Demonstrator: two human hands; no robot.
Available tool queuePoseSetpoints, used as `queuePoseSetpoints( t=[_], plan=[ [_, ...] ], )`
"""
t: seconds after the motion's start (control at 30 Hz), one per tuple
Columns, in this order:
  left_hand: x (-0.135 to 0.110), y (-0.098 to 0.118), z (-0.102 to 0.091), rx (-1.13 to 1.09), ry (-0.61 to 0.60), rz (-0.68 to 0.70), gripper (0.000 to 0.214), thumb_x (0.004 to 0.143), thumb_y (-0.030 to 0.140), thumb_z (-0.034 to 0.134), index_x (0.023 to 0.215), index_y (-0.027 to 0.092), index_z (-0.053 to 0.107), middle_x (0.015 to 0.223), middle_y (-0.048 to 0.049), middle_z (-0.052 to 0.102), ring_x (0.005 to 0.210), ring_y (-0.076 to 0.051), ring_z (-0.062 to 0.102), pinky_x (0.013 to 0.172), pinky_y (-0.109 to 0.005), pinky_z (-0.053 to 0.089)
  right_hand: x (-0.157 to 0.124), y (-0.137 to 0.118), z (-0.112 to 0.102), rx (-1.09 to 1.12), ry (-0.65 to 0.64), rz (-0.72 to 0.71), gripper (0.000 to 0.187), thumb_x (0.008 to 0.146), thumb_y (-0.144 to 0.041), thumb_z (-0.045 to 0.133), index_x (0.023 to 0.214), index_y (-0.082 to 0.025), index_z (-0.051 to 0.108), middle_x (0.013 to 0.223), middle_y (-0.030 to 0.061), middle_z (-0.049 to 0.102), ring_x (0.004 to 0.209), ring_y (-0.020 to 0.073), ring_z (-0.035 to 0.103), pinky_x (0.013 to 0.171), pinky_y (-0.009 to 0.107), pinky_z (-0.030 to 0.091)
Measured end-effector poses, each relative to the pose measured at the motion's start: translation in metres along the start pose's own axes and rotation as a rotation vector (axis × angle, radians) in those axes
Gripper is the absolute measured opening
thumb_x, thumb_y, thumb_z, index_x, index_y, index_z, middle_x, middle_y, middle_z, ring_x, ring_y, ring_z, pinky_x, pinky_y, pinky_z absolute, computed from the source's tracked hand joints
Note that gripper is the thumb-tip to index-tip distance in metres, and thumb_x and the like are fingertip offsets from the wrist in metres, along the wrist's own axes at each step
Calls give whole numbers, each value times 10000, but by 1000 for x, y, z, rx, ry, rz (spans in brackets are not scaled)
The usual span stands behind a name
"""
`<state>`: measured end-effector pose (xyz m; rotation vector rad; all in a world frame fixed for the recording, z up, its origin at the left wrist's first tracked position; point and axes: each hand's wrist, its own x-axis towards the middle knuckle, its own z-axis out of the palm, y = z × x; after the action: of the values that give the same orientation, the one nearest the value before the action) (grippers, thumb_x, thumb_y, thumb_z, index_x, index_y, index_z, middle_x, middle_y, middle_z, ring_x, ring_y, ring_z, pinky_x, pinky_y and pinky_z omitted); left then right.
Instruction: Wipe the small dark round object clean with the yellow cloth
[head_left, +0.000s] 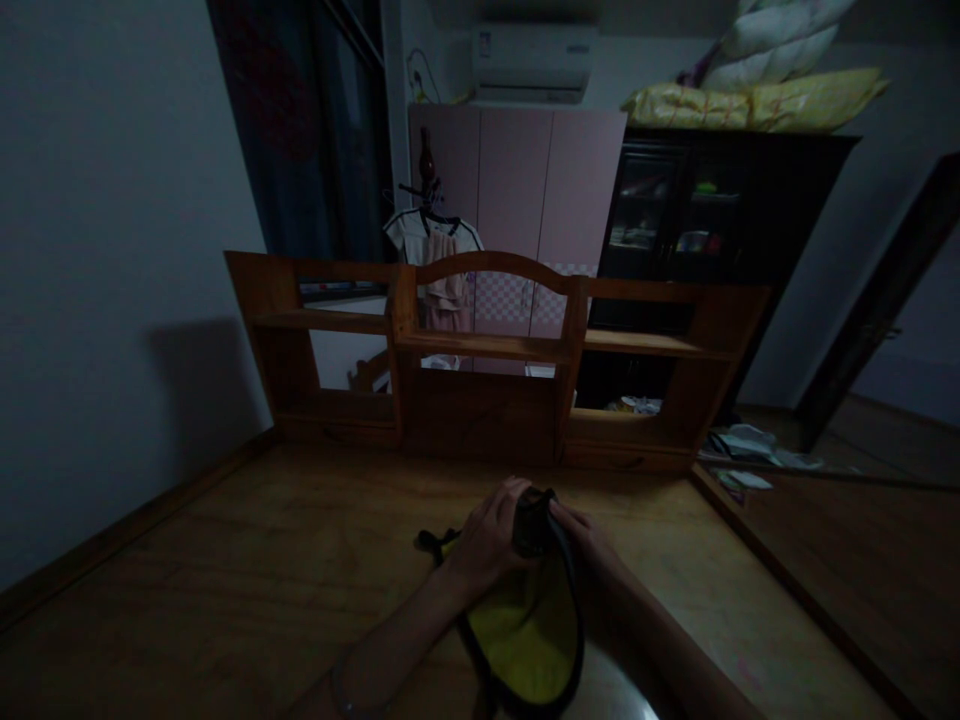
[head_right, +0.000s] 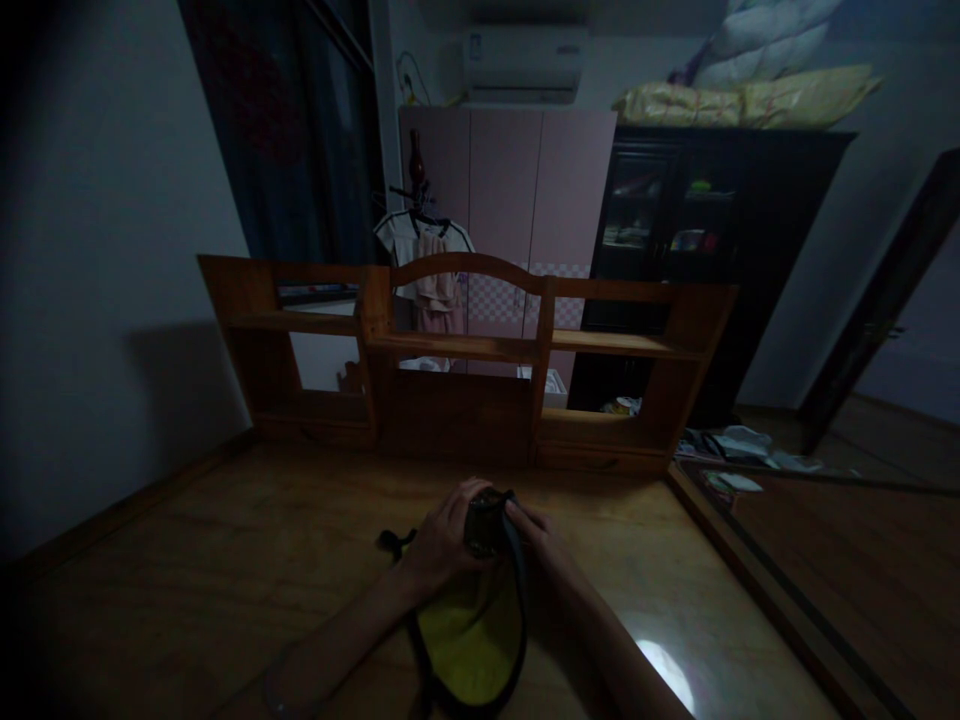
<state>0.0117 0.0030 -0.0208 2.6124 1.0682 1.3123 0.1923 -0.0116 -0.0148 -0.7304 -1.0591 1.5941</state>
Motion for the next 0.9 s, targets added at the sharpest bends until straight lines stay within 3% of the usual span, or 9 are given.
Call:
queuePoseSetpoints(
  t=[0.27, 0.5, 0.67, 0.9],
  plan=[
    [1, 2, -1, 21, -12, 22, 876, 649, 415, 768, 1348, 162, 305, 1334, -148, 458, 1288, -288, 401, 1060, -452, 392, 3, 5, 0, -134, 96, -35, 402, 812, -490, 604, 993, -144, 698, 898, 86, 703, 826, 232, 634, 787, 358, 491],
    [0, 3, -2, 44, -33, 2, 906, 635, 350, 791, 1364, 172, 282, 1352, -144, 440, 1301, -291, 382, 1075, -455, 370, 1, 2, -2, -219, 135, -32, 401, 773, -467, 662, 1016, -150, 699, 946, 90, 708, 885, 240, 635, 825, 360, 487],
    [0, 6, -5, 107, -83, 16, 888, 667, 223, 765, 1391, 182, 253, 1369, -124, 421, 1324, -284, 346, 1091, -447, 351, 4, 11, -10, -357, 86, -99, 391, 768, -428, 672, 1046, -152, 682, 1008, 82, 697, 951, 251, 618, 870, 374, 472],
    [3, 12, -6, 174, -141, 163, 748, 763, 148, 620, 1411, 186, 247, 1356, -127, 422, 1323, -307, 334, 1099, -498, 318, 3, 13, -9, -425, -16, -240, 356, 803, -321, 639, 1141, -208, 624, 1138, 72, 653, 1051, 252, 581, 936, 379, 437]
  ],
)
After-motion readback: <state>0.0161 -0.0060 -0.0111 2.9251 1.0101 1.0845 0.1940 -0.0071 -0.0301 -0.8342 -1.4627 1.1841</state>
